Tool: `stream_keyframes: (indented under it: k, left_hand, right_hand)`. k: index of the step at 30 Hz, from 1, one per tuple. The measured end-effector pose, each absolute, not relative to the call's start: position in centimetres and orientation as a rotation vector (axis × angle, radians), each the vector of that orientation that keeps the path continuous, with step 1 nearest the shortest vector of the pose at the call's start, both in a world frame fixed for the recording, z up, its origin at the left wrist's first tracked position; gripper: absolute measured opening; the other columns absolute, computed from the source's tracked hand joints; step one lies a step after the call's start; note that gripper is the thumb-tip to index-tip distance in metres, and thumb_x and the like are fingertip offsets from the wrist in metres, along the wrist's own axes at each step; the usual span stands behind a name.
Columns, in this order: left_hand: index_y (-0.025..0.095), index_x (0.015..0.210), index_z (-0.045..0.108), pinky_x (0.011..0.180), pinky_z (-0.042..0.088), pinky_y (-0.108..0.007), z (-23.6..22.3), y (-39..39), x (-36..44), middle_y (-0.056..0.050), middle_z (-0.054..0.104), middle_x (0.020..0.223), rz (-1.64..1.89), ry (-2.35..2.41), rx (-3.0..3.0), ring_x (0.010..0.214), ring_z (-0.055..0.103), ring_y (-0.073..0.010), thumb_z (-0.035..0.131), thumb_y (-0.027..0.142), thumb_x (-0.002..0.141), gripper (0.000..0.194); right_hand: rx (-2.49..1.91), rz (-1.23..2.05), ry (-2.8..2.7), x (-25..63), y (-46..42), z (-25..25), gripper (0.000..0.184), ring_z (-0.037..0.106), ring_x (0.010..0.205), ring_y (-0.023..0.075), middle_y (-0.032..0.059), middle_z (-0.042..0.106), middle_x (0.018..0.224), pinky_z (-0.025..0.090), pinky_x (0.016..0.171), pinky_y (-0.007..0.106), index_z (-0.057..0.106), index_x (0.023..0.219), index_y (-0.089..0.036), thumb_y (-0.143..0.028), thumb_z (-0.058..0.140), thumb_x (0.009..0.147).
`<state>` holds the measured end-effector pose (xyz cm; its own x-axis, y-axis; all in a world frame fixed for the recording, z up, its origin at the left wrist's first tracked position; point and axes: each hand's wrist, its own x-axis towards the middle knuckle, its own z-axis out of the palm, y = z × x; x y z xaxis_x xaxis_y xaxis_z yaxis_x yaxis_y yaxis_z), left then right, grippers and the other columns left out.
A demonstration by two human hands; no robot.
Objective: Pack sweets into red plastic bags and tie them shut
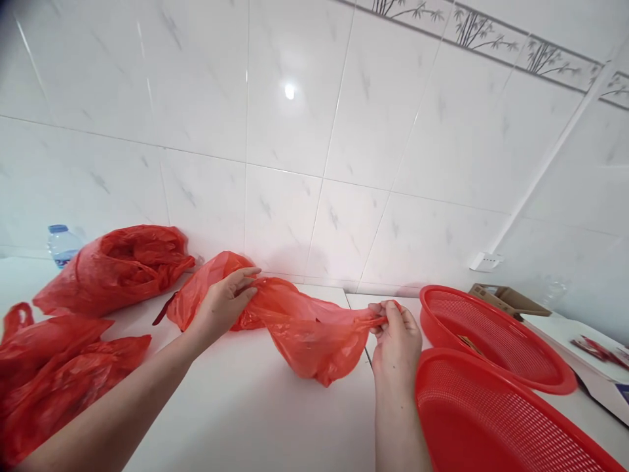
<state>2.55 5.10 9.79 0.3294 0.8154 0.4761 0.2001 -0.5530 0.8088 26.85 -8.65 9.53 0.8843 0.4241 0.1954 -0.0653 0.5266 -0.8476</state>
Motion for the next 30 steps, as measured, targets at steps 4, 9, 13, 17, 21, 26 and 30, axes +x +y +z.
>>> stream_keyframes:
  k: [4,9,13,17,21,26,30]
  left_hand:
    - [0.025,0.111,0.061,0.055,0.042,-0.024,11.4,4.2,1.3,0.002,0.059,0.073,1.265,1.026,2.057,0.060,0.053,-0.0127,0.053,0.027,0.080,0.033]
    - [0.021,0.109,0.059,0.057,0.045,-0.023,12.7,3.6,0.2,0.002,0.052,0.075,1.047,0.797,1.843,0.065,0.053,-0.0120,0.063,0.025,0.072,0.037]
    - [0.019,0.107,0.058,0.055,0.042,-0.020,12.8,3.6,-0.6,0.001,0.052,0.077,1.010,0.557,1.629,0.063,0.051,-0.0093,0.064,0.028,0.076,0.033]
    - [0.019,0.102,0.060,0.058,0.045,-0.020,13.8,2.9,-1.4,0.001,0.054,0.080,1.109,0.496,1.560,0.067,0.053,-0.0091,0.066,0.023,0.075,0.028]
    - [0.020,0.099,0.061,0.067,0.050,-0.023,15.3,1.4,-2.0,-0.001,0.058,0.083,1.265,0.508,1.586,0.078,0.058,-0.0127,0.068,0.022,0.073,0.027]
    - [0.021,0.104,0.061,0.069,0.053,-0.027,14.0,0.7,-2.7,-0.002,0.059,0.085,1.206,0.484,1.703,0.080,0.059,-0.0147,0.067,0.024,0.075,0.030]
    - [0.026,0.122,0.050,0.074,0.054,-0.034,10.8,1.3,-4.0,-0.008,0.057,0.117,1.095,0.632,1.815,0.091,0.060,-0.0201,0.065,0.033,0.078,0.047]
  right_hand:
    - [-1.047,0.363,-0.482,26.9,-8.8,10.1,0.022,0.056,0.060,0.0109,0.0004,0.062,0.069,0.045,0.052,0.022,0.059,0.071,-0.017,-0.034,0.072,0.065]
    - [-1.139,0.369,-0.630,26.3,-8.5,10.8,0.027,0.053,0.060,0.0105,-0.0001,0.059,0.068,0.041,0.049,0.020,0.059,0.072,-0.017,-0.040,0.072,0.066]
    - [-1.263,0.335,-0.766,25.9,-8.6,11.2,0.028,0.050,0.060,0.0098,-0.0003,0.058,0.068,0.039,0.049,0.019,0.060,0.073,-0.017,-0.041,0.071,0.067]
    - [-1.291,0.261,-0.767,25.7,-8.8,12.0,0.025,0.051,0.065,0.0096,-0.0007,0.058,0.071,0.044,0.060,0.022,0.064,0.075,-0.017,-0.039,0.073,0.066]
    - [-1.133,0.284,-0.722,25.5,-9.0,12.9,0.025,0.054,0.074,0.0113,0.0020,0.063,0.084,0.045,0.065,0.023,0.066,0.079,-0.019,-0.037,0.075,0.064]
    - [-1.123,0.363,-0.803,25.5,-9.0,11.5,0.027,0.058,0.080,0.0149,0.0036,0.064,0.089,0.047,0.068,0.027,0.064,0.084,-0.019,-0.041,0.072,0.069]
    - [-1.260,0.422,-0.844,26.2,-10.1,7.4,0.041,0.057,0.107,0.0237,0.0084,0.060,0.116,0.046,0.088,0.038,0.060,0.106,-0.024,-0.049,0.066,0.074]
